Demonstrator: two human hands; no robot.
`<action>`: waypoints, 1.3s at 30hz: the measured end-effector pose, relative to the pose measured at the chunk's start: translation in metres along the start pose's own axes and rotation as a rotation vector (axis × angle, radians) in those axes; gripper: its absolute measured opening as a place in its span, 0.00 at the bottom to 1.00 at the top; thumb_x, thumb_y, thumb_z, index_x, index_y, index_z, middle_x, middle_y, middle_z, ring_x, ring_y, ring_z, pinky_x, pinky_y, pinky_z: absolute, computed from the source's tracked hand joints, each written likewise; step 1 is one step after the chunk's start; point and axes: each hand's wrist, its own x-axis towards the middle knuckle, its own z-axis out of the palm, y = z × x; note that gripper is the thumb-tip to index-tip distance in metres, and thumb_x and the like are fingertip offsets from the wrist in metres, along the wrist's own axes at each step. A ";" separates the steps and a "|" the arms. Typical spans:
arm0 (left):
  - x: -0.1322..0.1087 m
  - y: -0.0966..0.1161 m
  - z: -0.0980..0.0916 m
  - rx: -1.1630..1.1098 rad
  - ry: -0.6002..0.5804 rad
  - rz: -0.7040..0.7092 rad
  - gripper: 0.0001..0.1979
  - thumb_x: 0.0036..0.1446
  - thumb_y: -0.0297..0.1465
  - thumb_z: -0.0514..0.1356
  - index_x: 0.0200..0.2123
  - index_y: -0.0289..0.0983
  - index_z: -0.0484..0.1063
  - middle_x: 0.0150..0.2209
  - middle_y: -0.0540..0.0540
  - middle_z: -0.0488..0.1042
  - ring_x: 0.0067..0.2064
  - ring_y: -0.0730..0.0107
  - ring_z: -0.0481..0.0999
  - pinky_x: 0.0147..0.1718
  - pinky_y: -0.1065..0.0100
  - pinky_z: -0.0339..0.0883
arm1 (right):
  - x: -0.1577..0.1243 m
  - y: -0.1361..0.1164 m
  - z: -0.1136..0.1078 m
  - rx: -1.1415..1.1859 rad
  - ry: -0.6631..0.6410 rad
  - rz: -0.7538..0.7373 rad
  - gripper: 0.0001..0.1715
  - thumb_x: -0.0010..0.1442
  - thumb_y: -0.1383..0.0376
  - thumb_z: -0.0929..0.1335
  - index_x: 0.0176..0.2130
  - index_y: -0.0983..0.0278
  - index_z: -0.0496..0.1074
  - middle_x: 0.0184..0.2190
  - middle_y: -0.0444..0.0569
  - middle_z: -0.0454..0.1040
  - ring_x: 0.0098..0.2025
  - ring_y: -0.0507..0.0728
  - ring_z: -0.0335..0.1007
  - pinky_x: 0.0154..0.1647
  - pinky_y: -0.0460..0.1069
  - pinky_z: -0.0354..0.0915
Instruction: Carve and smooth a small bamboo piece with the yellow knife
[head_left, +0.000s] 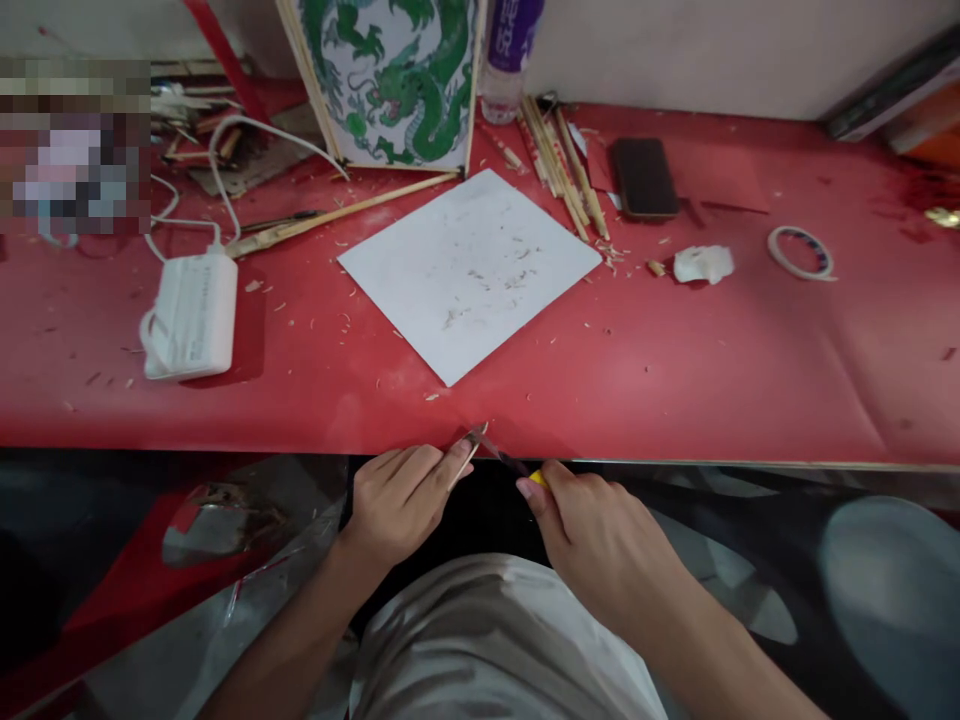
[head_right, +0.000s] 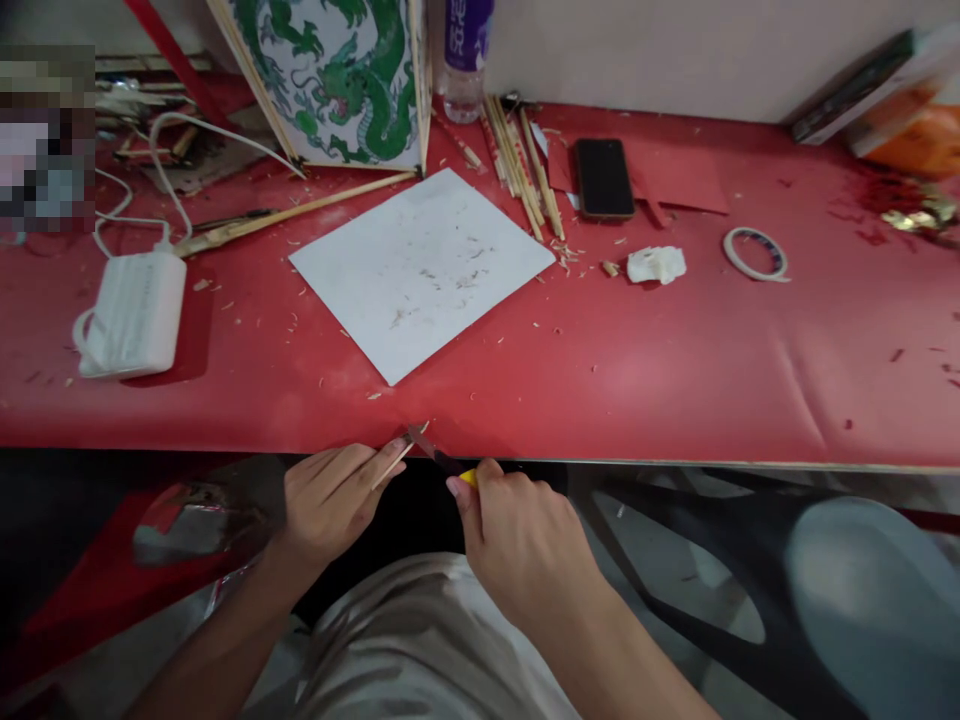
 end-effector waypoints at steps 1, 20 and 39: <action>0.001 0.000 0.001 0.003 0.012 0.007 0.18 0.62 0.27 0.65 0.56 0.35 0.72 0.26 0.50 0.76 0.28 0.72 0.76 0.33 0.67 0.65 | 0.000 -0.003 -0.002 -0.026 -0.005 0.013 0.22 0.75 0.56 0.55 0.40 0.62 0.70 0.29 0.54 0.79 0.28 0.64 0.77 0.25 0.53 0.48; -0.001 0.015 0.010 -0.114 0.097 -0.085 0.13 0.61 0.26 0.65 0.49 0.34 0.76 0.26 0.50 0.76 0.26 0.73 0.73 0.32 0.68 0.64 | -0.013 -0.002 -0.011 0.233 0.099 0.042 0.22 0.76 0.56 0.54 0.39 0.61 0.69 0.30 0.49 0.77 0.30 0.58 0.73 0.31 0.52 0.54; -0.005 0.011 0.016 -0.180 0.116 -0.107 0.13 0.62 0.25 0.64 0.50 0.32 0.75 0.27 0.49 0.77 0.28 0.74 0.75 0.32 0.70 0.66 | 0.000 -0.005 -0.002 0.020 -0.056 0.061 0.23 0.76 0.56 0.54 0.37 0.62 0.68 0.28 0.51 0.76 0.28 0.60 0.73 0.27 0.52 0.47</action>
